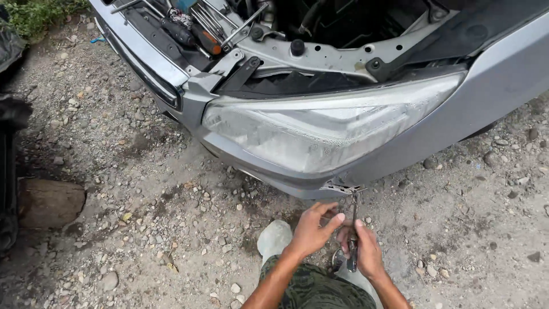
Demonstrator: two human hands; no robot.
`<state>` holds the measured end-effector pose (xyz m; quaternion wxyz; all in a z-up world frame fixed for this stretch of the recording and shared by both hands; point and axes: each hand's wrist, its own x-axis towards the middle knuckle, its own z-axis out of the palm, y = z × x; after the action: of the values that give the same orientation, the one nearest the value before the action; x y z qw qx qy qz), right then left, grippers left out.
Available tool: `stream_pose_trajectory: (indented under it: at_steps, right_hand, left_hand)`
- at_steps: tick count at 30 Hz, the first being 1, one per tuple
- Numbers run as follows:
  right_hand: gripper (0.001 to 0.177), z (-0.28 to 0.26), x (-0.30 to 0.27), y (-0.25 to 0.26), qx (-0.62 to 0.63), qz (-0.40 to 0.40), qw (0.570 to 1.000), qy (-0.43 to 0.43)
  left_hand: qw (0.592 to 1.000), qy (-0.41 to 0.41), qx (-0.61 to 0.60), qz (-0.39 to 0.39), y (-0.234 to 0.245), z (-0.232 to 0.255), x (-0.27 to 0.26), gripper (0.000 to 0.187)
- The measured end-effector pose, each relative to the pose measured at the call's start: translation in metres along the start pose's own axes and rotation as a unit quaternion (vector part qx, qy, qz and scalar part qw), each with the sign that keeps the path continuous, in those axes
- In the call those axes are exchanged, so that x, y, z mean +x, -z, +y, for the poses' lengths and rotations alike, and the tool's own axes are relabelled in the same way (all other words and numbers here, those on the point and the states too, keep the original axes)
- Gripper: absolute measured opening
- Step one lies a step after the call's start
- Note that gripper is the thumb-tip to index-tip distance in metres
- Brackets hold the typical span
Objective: The person uses a wrench to loosen and remove bolts from the front bumper of a silver car. They then detach the bumper cover, pull it away from the vehicle, and reposition it while another person assists in holding the bumper in place.
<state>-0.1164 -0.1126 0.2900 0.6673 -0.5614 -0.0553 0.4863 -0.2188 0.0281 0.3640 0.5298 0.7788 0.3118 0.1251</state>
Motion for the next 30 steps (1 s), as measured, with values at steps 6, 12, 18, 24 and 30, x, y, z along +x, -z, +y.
stream_pose_trajectory:
  at_steps: [6,12,18,24,30]
  right_hand:
    - [0.055,0.014,0.036,-0.046,0.036,-0.046,0.998,0.031]
    - [0.035,-0.083,0.048,-0.221,-0.073,0.02,0.992,0.101]
    - [0.038,-0.119,0.08,-0.308,-0.045,0.063,0.976,0.206]
    - [0.033,-0.043,0.068,-0.334,-0.113,0.138,0.976,0.123]
    - [0.031,0.074,0.079,-0.268,-0.045,0.303,0.951,0.036]
  left_hand:
    - [0.975,0.03,-0.188,-0.116,0.063,0.02,0.029,0.038]
    - [0.989,-0.029,-0.141,0.013,0.238,0.028,0.134,0.034]
    - [0.974,-0.117,-0.09,0.169,0.417,0.047,0.294,0.038]
    - [0.922,-0.256,0.194,0.218,0.5,-0.028,0.432,0.07]
    - [0.862,-0.272,0.384,0.19,0.496,-0.023,0.428,0.025]
